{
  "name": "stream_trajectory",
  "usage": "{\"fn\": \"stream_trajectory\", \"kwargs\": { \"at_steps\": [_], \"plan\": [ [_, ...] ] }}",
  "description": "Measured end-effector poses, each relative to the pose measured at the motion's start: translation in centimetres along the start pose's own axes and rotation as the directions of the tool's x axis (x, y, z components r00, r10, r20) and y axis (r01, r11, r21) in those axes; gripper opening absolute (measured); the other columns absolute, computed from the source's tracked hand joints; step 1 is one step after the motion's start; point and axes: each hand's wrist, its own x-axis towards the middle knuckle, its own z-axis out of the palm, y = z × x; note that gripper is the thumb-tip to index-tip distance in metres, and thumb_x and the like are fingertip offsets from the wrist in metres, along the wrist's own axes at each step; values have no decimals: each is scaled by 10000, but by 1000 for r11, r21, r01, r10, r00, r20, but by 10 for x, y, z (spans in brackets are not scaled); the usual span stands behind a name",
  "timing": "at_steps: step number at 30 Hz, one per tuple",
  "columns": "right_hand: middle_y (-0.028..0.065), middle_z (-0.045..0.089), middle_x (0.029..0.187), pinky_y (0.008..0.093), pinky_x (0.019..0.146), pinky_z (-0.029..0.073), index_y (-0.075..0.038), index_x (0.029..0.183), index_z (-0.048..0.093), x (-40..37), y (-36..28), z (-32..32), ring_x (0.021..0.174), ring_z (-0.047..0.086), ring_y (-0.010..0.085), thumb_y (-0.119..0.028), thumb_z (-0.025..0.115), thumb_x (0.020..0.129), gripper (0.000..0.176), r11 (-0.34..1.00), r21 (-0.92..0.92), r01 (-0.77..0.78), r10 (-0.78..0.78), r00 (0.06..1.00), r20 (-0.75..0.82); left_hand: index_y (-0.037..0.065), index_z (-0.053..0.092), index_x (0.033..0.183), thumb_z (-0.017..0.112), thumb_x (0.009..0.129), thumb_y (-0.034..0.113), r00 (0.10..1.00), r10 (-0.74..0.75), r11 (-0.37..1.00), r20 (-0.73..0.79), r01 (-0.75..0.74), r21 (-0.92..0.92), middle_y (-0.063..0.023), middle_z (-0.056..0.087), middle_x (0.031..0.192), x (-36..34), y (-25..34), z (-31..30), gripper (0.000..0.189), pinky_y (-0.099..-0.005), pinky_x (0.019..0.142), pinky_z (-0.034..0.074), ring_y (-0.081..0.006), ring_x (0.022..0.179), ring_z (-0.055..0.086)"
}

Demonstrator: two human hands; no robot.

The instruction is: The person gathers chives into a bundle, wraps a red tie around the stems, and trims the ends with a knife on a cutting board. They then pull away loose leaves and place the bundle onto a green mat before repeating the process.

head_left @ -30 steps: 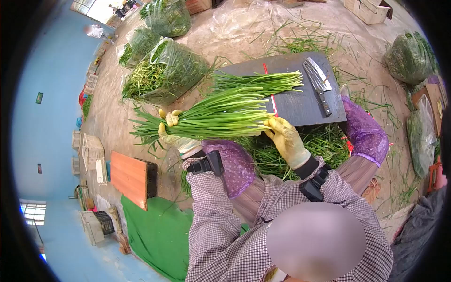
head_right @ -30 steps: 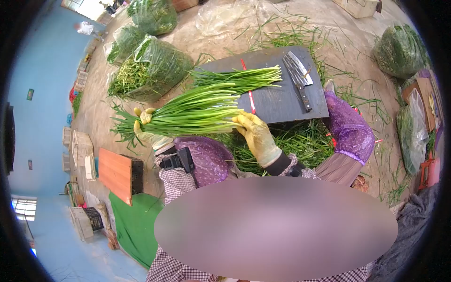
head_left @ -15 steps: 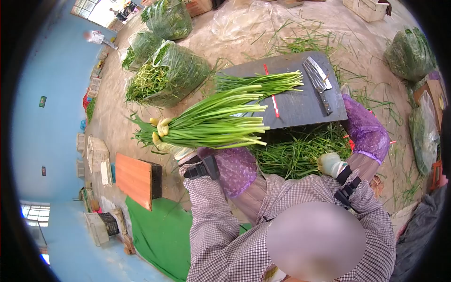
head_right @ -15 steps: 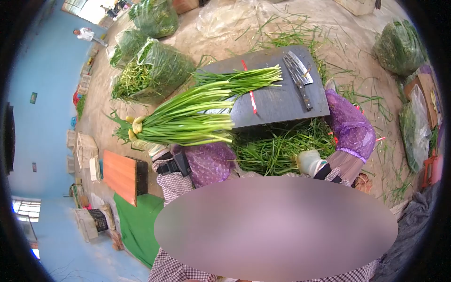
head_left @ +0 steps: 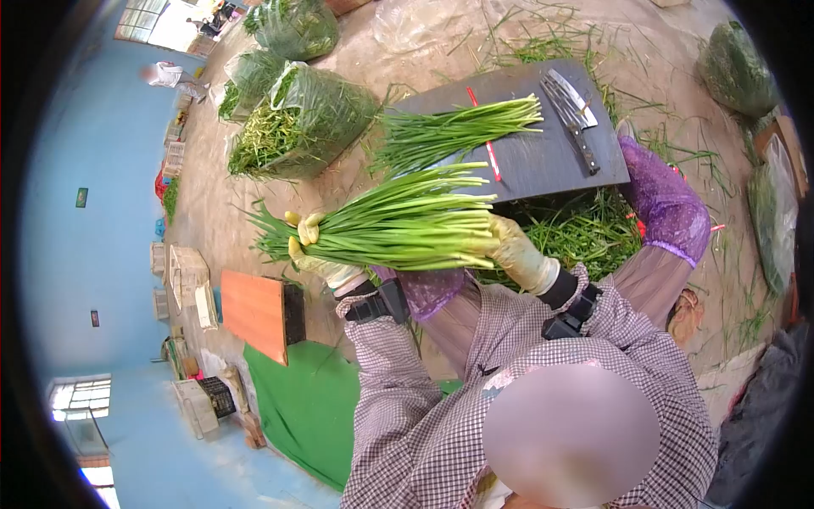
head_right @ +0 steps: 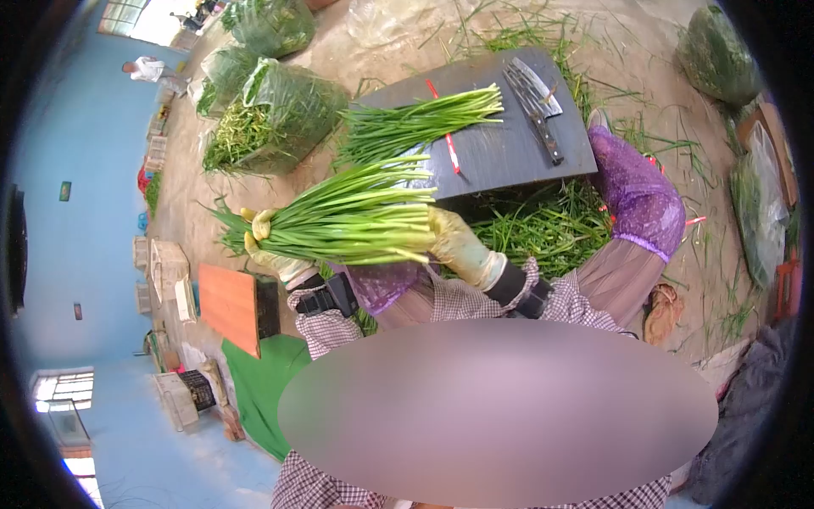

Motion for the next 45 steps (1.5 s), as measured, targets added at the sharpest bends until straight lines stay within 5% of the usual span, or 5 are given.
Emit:
{"fn": "stream_trajectory", "kwargs": {
  "at_steps": [7,10,17,27,45],
  "plan": [
    [65,673,957,335,869,520,-36,1049,638,-64,26,-96,901,638,181,-282,645,1000,251,906,5,-423,423,906,13,32,651,1223,639,853,160,966,-50,993,-254,76,95,-32,656,912,-31,62,-79,391,-463,1030,461,-244,1020,632],
    [147,689,1156,408,945,510,-67,1190,652,-78,39,-125,1060,669,300,-322,731,889,403,9,-926,-377,860,476,-185,39,683,1169,606,873,219,970,-160,987,-183,162,-7,-80,703,1051,-32,82,-103,355,-503,1019,480,-287,1039,653],
    [189,593,1291,386,1006,497,-57,1419,526,-15,9,-32,1154,624,344,-449,769,865,720,921,-389,3,19,998,53,-45,638,1140,617,818,170,833,196,890,-518,71,450,-123,695,911,-33,59,-94,388,-425,1033,484,-279,1058,629],
    [83,689,872,307,731,525,-41,947,705,-5,14,10,778,647,175,-226,670,964,189,987,-4,-161,152,936,-316,-15,670,1089,542,926,187,830,236,850,-506,75,521,-180,703,1099,-30,91,-142,290,-492,997,517,-319,1062,656],
    [52,734,1000,309,847,524,9,1087,718,54,81,41,910,642,128,-161,691,958,215,901,399,-171,291,920,-261,-25,653,1210,532,1057,176,929,238,-619,-285,371,692,-148,730,1111,-44,62,-81,280,-353,822,567,-233,944,696]
  ]
}}
